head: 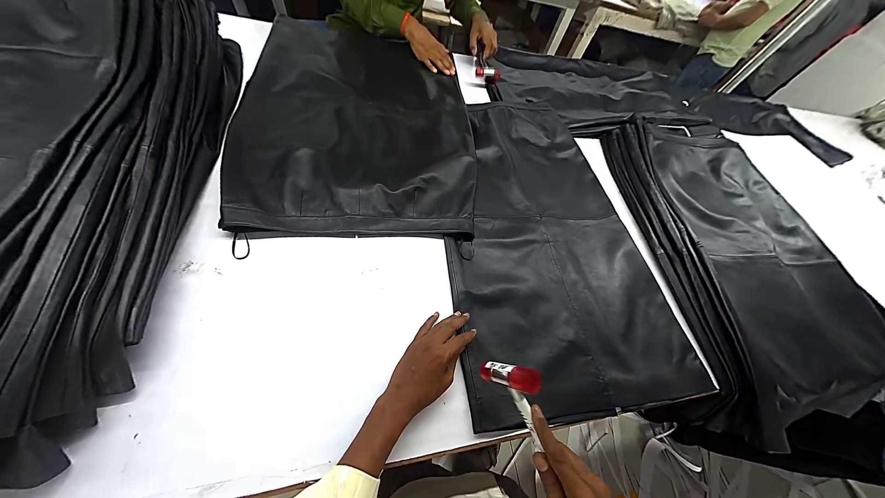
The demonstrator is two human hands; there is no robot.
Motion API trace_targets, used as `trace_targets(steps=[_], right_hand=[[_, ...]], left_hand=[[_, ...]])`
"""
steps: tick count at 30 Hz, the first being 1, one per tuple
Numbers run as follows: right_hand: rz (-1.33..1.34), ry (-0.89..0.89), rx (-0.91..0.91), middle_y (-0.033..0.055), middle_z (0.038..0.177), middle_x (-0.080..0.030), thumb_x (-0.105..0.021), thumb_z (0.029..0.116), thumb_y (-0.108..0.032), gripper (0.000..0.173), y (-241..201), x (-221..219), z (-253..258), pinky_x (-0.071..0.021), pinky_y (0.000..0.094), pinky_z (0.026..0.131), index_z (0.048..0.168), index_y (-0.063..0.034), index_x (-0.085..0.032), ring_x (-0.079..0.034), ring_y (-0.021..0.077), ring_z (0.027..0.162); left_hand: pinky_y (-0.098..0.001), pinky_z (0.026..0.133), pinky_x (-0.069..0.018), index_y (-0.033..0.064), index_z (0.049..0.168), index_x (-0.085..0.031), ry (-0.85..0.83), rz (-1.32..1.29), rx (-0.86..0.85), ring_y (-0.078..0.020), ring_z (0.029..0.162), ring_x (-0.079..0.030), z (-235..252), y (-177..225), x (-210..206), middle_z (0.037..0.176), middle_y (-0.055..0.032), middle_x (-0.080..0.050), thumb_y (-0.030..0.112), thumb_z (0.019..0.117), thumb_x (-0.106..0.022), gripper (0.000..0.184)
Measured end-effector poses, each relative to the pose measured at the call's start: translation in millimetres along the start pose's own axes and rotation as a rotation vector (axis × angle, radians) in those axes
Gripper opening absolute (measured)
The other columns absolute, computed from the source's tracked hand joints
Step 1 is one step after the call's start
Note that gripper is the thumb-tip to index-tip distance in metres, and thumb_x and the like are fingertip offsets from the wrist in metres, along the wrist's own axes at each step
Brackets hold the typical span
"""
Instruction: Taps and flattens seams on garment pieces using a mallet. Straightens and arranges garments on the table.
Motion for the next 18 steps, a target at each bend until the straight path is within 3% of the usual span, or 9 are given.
trace_targets(steps=[3,7,10,14,16,18], right_hand=[[-0.087,-0.126,-0.029,0.0140,0.085,-0.068,-0.043,0.1095,-0.026,0.046,2.2,-17.1,2.8,-0.0535,0.0458,0.051,0.154,-0.0191,-0.050,-0.064,0.0275,0.061],[-0.004,0.023,0.006,0.0155,0.089,-0.069,-0.042,0.1098,-0.022,0.045,-5.6,-5.6,7.0,-0.0533,0.0408,0.053,0.151,-0.0063,-0.051,-0.063,0.0234,0.062],[-0.113,-0.063,-0.027,0.0129,0.084,-0.068,-0.042,0.1095,-0.026,0.046,3.9,-17.4,13.2,-0.0533,0.0443,0.051,0.154,-0.0181,-0.050,-0.064,0.0268,0.060],[-0.079,0.034,0.003,0.0129,0.084,-0.067,-0.042,0.1095,-0.024,0.045,-4.5,-11.8,19.4,-0.0516,0.0395,0.050,0.152,-0.0115,-0.052,-0.061,0.0231,0.058],[-0.132,-0.026,-0.036,0.0109,0.083,-0.068,-0.043,0.1085,-0.026,0.046,0.5,-20.5,23.2,-0.0527,0.0423,0.050,0.153,-0.0179,-0.051,-0.063,0.0247,0.059],[-0.081,0.003,-0.041,0.0107,0.083,-0.068,-0.042,0.1094,-0.027,0.046,2.7,-19.5,26.2,-0.0531,0.0422,0.052,0.153,-0.0169,-0.051,-0.063,0.0240,0.060]], left_hand=[[-0.0495,0.123,-0.0340,0.0140,0.130,-0.071,-0.014,-0.003,0.008,-0.0178,0.143,-0.048,0.0,-0.6,-0.9,0.148,-0.0052,-0.058,0.008,0.0988,-0.057,0.035],[-0.0488,0.122,-0.0352,0.0112,0.130,-0.070,0.005,-0.025,0.024,-0.0174,0.141,-0.051,0.3,-1.0,0.9,0.146,-0.0053,-0.060,0.002,0.0959,-0.055,0.039],[-0.0469,0.123,-0.0336,0.0102,0.137,-0.066,-0.007,-0.030,0.045,-0.0145,0.143,-0.049,0.9,-3.1,0.9,0.148,-0.0027,-0.059,0.000,0.0959,-0.051,0.045],[-0.0449,0.123,-0.0334,0.0071,0.141,-0.061,0.004,-0.058,0.061,-0.0128,0.143,-0.049,2.0,-4.3,3.4,0.148,-0.0025,-0.059,-0.001,0.0966,-0.045,0.048],[-0.0436,0.124,-0.0318,0.0059,0.144,-0.058,-0.001,-0.074,0.084,-0.0119,0.143,-0.048,0.8,-5.2,3.7,0.149,-0.0020,-0.058,-0.003,0.0961,-0.044,0.050],[-0.0423,0.125,-0.0300,0.0065,0.147,-0.054,-0.018,-0.086,0.106,-0.0100,0.143,-0.047,1.4,-6.3,3.3,0.151,-0.0001,-0.056,-0.003,0.0957,-0.043,0.053]])
Point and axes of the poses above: each hand's wrist, its own z-axis towards the middle knuckle, its own x-axis out of the back of the hand, y = z × x, the point moved 9 cm from there along z, towards the middle knuckle
